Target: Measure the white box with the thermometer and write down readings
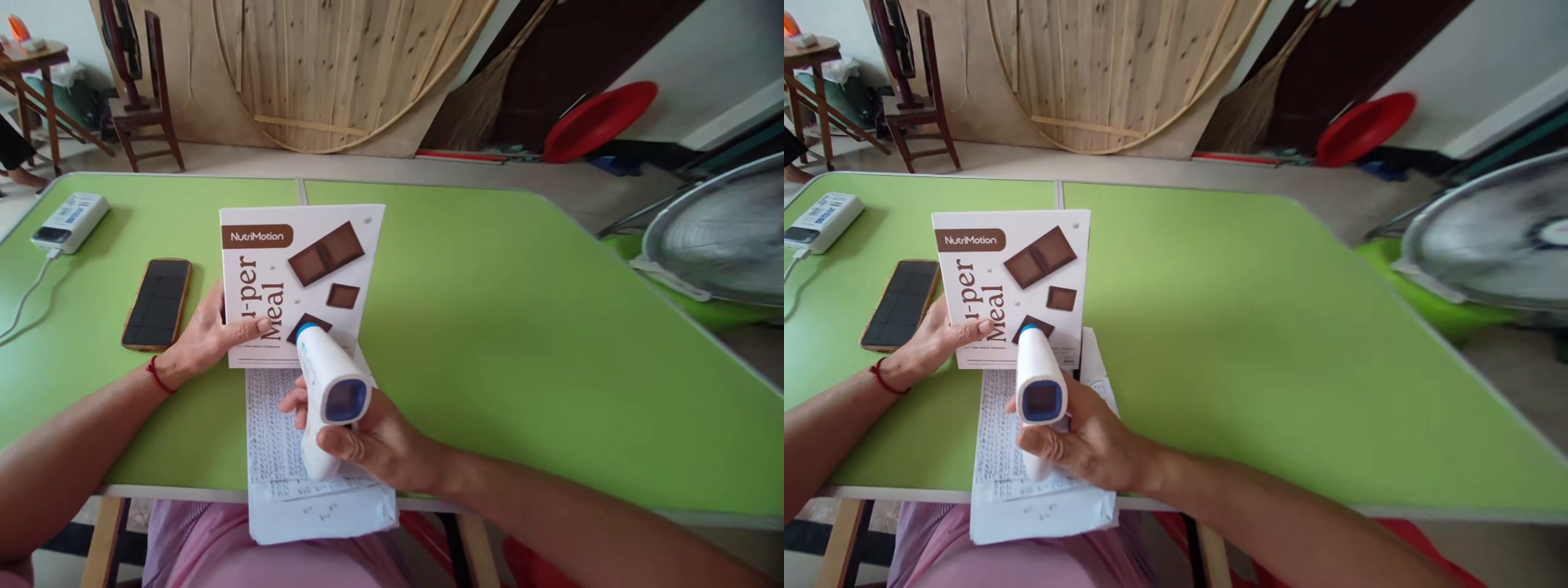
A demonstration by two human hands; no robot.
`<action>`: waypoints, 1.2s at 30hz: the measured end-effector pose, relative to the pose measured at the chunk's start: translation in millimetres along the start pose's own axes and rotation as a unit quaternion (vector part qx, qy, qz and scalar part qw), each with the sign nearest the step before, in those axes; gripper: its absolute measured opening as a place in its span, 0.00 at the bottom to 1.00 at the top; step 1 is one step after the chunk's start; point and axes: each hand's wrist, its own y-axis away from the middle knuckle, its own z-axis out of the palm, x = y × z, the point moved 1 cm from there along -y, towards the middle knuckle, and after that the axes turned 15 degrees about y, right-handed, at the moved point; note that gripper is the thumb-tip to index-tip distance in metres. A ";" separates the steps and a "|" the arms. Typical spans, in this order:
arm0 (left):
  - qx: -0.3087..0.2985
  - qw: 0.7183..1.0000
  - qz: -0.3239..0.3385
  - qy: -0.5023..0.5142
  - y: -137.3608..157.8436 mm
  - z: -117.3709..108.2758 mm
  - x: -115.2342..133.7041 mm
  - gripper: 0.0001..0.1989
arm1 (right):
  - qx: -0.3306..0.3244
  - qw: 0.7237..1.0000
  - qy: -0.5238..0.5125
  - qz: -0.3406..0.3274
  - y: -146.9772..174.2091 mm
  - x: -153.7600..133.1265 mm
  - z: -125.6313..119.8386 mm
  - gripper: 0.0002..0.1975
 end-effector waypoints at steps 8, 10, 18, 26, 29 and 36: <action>0.006 1.000 -0.001 -0.007 0.8 0.9 2.3 0.21 | 0.034 0.999 0.003 -0.015 -5.1 0.4 -1.0 0.26; 0.004 1.000 -0.002 -0.012 0.9 0.3 2.1 0.21 | 0.031 0.999 -0.001 -0.011 -5.5 2.1 0.6 0.26; -0.004 1.000 0.009 -0.023 0.1 -0.3 2.1 0.21 | 0.032 0.999 -0.040 0.006 -7.8 -0.9 3.2 0.24; -0.003 1.000 0.002 -0.024 1.2 0.6 2.7 0.22 | 0.042 0.999 -0.002 0.019 -6.6 -5.0 -0.4 0.22; -0.007 1.000 0.001 -0.023 1.3 1.0 3.4 0.22 | 0.048 0.999 0.007 0.015 -5.7 -5.2 -0.7 0.20; -0.014 1.000 0.002 -0.006 0.5 -0.2 0.6 0.22 | 0.054 0.998 -0.013 0.039 -5.5 -1.2 -0.1 0.22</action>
